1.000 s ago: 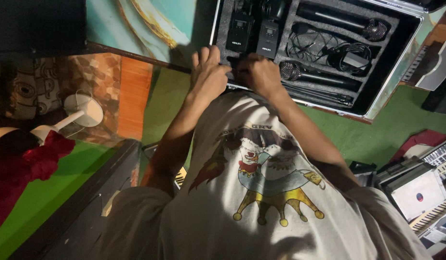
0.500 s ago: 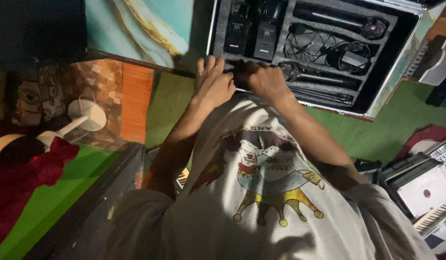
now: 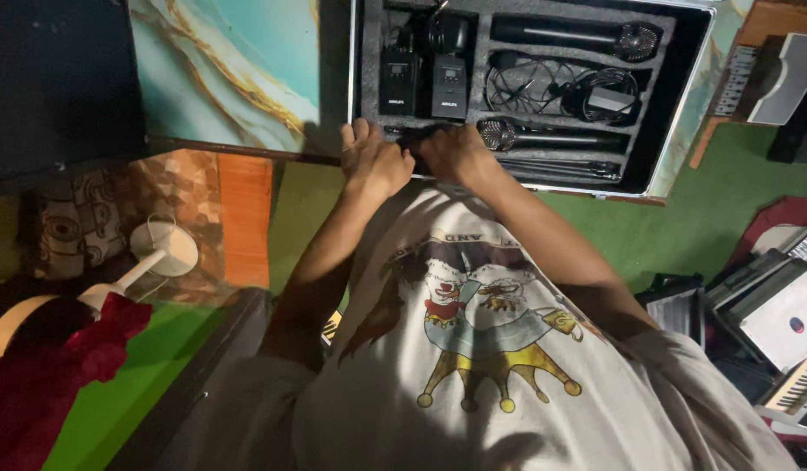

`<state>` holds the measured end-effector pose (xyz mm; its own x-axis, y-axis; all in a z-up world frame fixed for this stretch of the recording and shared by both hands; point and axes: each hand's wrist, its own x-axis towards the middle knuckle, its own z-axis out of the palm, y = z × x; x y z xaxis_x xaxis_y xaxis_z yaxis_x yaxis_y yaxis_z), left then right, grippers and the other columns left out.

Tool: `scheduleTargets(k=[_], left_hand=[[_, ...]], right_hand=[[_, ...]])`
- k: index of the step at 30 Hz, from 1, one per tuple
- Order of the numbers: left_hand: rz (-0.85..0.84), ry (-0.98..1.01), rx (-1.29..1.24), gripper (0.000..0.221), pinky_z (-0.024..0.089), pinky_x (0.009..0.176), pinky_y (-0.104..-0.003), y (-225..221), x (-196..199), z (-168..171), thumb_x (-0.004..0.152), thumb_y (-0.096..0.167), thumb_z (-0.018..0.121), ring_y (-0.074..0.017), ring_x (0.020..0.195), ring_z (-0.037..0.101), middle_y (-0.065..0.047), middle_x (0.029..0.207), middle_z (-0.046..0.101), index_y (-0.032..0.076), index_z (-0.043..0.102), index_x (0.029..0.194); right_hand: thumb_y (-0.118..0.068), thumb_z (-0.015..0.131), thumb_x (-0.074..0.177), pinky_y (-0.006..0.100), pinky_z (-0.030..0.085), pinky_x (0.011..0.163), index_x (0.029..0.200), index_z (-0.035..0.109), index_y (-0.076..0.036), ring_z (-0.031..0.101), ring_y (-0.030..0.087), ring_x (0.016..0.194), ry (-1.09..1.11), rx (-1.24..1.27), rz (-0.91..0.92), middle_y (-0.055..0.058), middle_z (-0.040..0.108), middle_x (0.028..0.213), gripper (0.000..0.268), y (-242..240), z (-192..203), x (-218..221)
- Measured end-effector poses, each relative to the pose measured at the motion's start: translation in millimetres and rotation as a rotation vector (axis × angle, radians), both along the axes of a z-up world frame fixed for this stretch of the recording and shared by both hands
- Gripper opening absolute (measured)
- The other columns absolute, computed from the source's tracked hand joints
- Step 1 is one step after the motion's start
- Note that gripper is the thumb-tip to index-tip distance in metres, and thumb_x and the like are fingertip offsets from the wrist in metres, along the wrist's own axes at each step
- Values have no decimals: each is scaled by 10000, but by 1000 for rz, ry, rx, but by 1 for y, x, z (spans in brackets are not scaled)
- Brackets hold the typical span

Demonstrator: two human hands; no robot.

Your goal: The person organizes audio equipment by placing a headset microphone, cables, and a wireless transmitter into a padded hard-shell case.

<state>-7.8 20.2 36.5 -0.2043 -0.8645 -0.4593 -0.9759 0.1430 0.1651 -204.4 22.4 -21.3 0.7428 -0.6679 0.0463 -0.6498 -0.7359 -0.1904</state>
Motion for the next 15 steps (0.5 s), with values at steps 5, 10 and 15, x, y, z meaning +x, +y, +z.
scheduleTargets(k=[5,10,15], left_hand=[[10,30,-106,417,304,990,-488,13,-1,5,886,444,628,-341,1182,457,-185,1177,642,81,834,881],[51,-9,-98,380,307,973,-498,16,-2,3,919,403,624,-352,1181,434,-177,1192,599,92,836,871],[1,-20,-24,359,293,983,-480,3,4,-4,882,370,619,-326,1184,417,-161,1237,564,83,835,899]], right_hand=[[-299,540,985,483,517,750,982,721,-138,700,325,893,372,454,-67,137,705,952,242,-11,4,13],[-235,544,967,476,553,766,1080,742,-162,735,341,916,358,542,-115,155,736,987,240,-14,21,19],[-211,562,979,503,532,759,1012,751,-143,729,316,943,181,207,-32,116,746,960,203,-6,9,20]])
